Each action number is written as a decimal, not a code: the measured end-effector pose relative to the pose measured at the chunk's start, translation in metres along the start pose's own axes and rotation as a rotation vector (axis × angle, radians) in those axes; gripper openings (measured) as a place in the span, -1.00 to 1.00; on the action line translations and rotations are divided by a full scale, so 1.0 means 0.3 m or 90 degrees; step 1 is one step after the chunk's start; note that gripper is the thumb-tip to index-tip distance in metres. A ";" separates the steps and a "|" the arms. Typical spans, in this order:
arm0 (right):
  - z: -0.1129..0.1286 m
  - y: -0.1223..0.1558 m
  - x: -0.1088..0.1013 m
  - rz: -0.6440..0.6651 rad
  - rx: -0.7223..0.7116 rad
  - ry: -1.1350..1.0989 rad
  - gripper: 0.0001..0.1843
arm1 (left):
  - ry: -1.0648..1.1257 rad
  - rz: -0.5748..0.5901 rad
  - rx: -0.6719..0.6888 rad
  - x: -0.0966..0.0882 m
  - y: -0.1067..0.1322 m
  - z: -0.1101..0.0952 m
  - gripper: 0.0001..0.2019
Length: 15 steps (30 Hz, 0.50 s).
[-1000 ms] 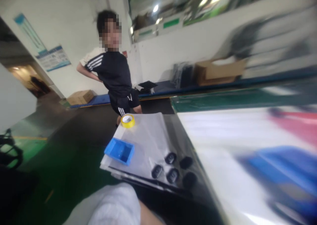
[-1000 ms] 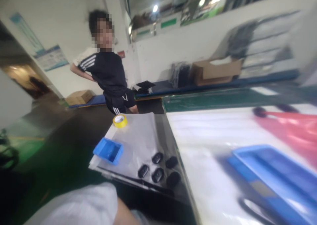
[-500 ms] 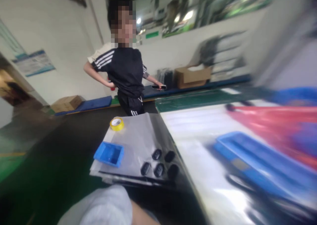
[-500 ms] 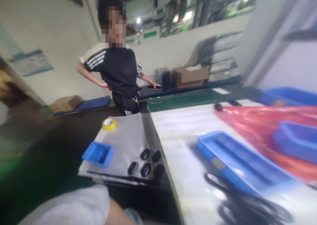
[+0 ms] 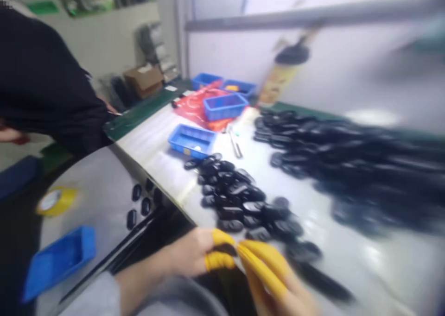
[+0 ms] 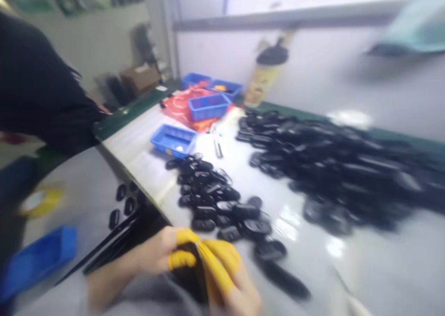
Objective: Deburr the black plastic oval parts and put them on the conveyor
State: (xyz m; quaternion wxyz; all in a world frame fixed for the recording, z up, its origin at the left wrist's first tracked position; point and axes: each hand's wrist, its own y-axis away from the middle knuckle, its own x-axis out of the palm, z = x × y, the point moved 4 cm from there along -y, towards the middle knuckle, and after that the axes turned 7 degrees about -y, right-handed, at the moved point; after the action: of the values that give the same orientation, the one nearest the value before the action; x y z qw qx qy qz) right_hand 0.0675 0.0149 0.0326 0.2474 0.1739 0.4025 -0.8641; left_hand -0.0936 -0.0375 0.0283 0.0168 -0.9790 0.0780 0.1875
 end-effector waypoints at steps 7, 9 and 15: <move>0.044 -0.053 -0.012 -0.065 -0.003 -0.086 -0.53 | 0.176 -0.027 -0.093 0.005 0.016 0.063 -0.71; 0.057 -0.058 -0.007 -0.046 -0.019 -0.118 -0.55 | 0.192 -0.023 -0.084 0.009 0.016 0.063 -0.74; 0.041 -0.050 -0.007 -0.035 0.026 -0.095 -0.60 | 0.180 -0.041 -0.083 0.003 0.020 0.069 -0.74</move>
State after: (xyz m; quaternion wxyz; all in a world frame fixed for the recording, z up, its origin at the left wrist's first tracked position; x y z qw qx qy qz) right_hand 0.0595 0.0141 0.0503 0.2493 0.1032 0.3697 -0.8891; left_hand -0.1013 -0.0423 0.0087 -0.0520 -0.9966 0.0356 0.0522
